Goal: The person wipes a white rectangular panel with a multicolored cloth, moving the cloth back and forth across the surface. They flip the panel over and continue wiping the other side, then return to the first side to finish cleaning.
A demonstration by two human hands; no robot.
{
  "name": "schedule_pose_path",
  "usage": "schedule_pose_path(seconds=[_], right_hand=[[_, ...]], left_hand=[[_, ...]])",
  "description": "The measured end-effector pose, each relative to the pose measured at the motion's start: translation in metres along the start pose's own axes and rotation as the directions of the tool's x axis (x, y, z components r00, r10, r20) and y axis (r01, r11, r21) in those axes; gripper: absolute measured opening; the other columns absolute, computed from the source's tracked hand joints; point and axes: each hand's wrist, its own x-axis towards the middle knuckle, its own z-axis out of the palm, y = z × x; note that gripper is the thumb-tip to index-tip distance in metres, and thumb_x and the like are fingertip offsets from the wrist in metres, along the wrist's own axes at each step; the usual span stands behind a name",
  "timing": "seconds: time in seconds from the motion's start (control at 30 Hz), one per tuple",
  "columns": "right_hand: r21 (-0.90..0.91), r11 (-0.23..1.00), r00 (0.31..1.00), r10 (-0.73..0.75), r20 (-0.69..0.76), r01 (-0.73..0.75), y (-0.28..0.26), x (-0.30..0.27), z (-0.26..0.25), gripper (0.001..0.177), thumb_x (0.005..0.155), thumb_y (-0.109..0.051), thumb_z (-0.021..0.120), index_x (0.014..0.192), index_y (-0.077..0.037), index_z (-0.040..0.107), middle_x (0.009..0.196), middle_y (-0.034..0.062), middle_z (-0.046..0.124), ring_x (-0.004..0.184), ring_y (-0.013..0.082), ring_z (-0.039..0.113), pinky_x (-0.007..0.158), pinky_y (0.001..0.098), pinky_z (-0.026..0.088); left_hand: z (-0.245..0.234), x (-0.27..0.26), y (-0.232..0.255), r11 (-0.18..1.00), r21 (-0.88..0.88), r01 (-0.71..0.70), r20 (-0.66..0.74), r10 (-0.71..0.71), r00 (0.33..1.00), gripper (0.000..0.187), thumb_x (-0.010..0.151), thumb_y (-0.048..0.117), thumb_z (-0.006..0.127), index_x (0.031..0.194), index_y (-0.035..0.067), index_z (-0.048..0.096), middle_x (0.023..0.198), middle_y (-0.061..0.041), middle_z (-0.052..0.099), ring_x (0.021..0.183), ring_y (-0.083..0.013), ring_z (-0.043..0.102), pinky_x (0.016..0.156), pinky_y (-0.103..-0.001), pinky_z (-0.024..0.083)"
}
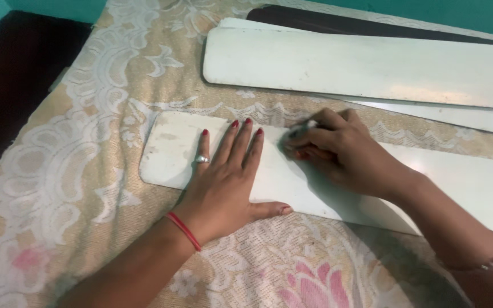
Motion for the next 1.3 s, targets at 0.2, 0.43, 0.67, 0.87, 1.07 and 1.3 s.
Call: schedule_pose_path(seconds=[0.2,0.43,0.67,0.87,1.07,1.3], right_hand=[[0.040,0.999,0.995,0.016,0.099,-0.020,0.002,-0.012,-0.004,0.027,0.078,-0.020,0.077,0.104,-0.023,0.078,0.108,-0.0001,0.070,0.105,0.0243,0.054,0.094,0.0420,0.046],[0.035,0.999,0.999,0.037,-0.006,-0.037,-0.010,0.031,0.008,0.033,0.084,-0.017,0.073,0.117,-0.020,0.075,0.113,0.0051,0.065,0.098,0.0292,0.047,0.088,0.0406,0.045],[0.064,0.939,0.940,-0.334,-0.064,0.338,-0.004,0.003,0.006,0.029,0.082,-0.022,0.076,0.111,-0.022,0.076,0.113,-0.0005,0.072,0.118,0.0244,0.055,0.105,0.0434,0.043],[0.080,0.993,0.996,-0.088,-0.025,0.090,-0.018,0.034,0.015,0.029,0.082,-0.016,0.076,0.111,-0.017,0.076,0.116,0.0090,0.066,0.106,0.0310,0.049,0.092,0.0420,0.046],[0.034,0.989,0.989,-0.145,-0.023,0.146,-0.026,0.045,0.014,0.027,0.087,-0.016,0.075,0.114,-0.018,0.075,0.110,0.0018,0.069,0.111,0.0267,0.053,0.097,0.0429,0.045],[0.123,0.988,0.995,-0.097,0.034,0.092,-0.033,0.034,0.010,0.028,0.079,-0.014,0.078,0.107,-0.020,0.079,0.116,0.0015,0.068,0.107,0.0264,0.052,0.097,0.0425,0.045]], left_hand=[[0.002,0.001,0.000,1.000,-0.011,0.026,0.045,-0.025,0.999,0.131,0.073,0.086,0.057,0.154,-0.009,0.015,0.163,-0.030,0.012,0.153,-0.0420,0.003,0.111,-0.072,-0.002],[0.003,0.004,-0.002,0.999,-0.054,0.004,0.007,-0.004,1.000,0.134,0.072,0.086,0.058,0.153,-0.010,0.011,0.163,-0.031,0.013,0.153,-0.0430,0.002,0.114,-0.072,-0.002],[0.007,0.002,-0.003,1.000,-0.024,0.018,0.010,-0.018,1.000,0.137,0.070,0.086,0.059,0.154,-0.009,0.008,0.164,-0.029,0.011,0.154,-0.0396,0.002,0.113,-0.068,-0.002],[0.009,0.003,-0.002,0.997,-0.074,0.027,-0.043,-0.030,0.999,0.144,0.065,0.087,0.062,0.152,-0.012,0.004,0.162,-0.031,0.009,0.152,-0.0392,0.003,0.116,-0.068,-0.002],[-0.021,-0.001,-0.013,0.988,-0.003,0.156,0.123,-0.154,0.980,0.152,0.061,0.091,0.065,0.155,-0.007,-0.006,0.165,-0.029,-0.001,0.153,-0.0366,-0.006,0.113,-0.073,-0.010],[-0.036,-0.006,-0.037,0.935,0.044,0.351,0.342,-0.344,0.874,0.154,0.057,0.090,0.070,0.158,0.000,-0.004,0.167,-0.024,-0.014,0.149,-0.0387,-0.020,0.101,-0.083,-0.011]])
